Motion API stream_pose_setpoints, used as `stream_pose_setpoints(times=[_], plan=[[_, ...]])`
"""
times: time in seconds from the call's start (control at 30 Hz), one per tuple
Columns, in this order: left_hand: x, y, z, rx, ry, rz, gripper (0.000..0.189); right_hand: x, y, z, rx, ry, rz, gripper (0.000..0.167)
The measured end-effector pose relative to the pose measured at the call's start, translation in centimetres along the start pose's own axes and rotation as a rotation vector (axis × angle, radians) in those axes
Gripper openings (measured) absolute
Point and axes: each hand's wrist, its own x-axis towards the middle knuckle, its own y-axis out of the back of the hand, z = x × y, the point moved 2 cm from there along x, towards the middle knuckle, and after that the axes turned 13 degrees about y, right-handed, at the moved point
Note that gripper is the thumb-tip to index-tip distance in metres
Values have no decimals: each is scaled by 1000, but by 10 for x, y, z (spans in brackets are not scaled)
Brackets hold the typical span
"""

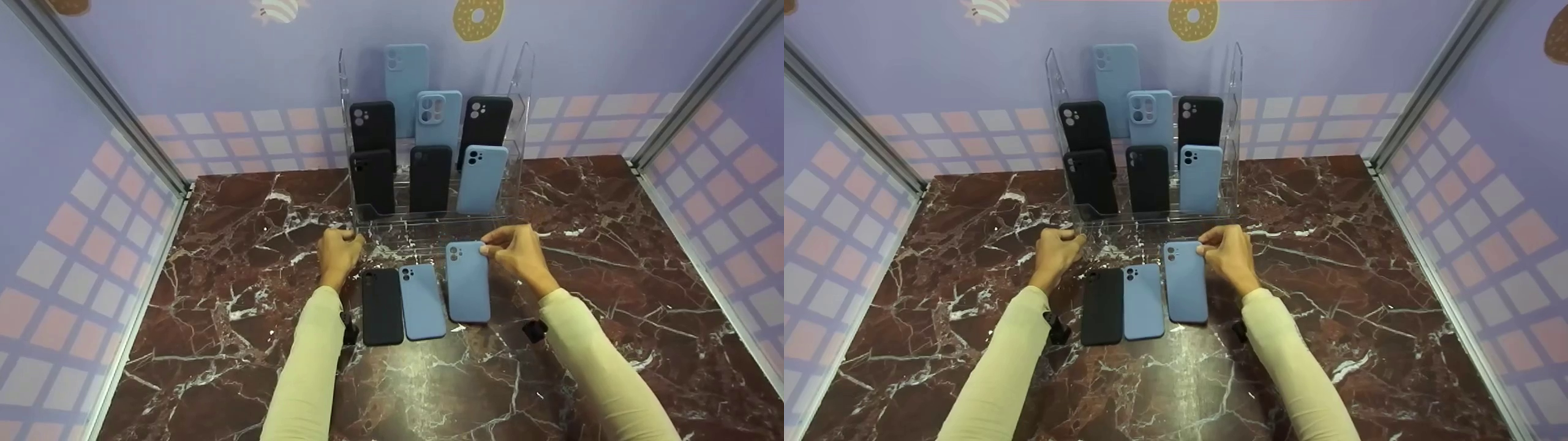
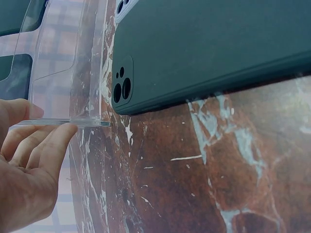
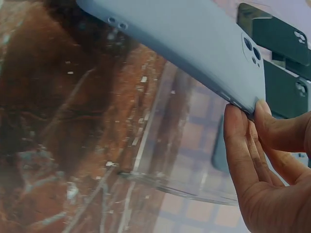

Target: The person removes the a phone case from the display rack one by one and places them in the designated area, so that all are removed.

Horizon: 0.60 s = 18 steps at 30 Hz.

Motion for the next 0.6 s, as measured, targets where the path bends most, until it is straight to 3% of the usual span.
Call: stream_pose_setpoints(times=[0.27,0.6], plan=[[0,0,0,-4,2,2,21,-7,-15,15,37,-121,-15,12],[0,0,-1,1,0,15,26,-11,-32,27,-99,-79,14,9]])
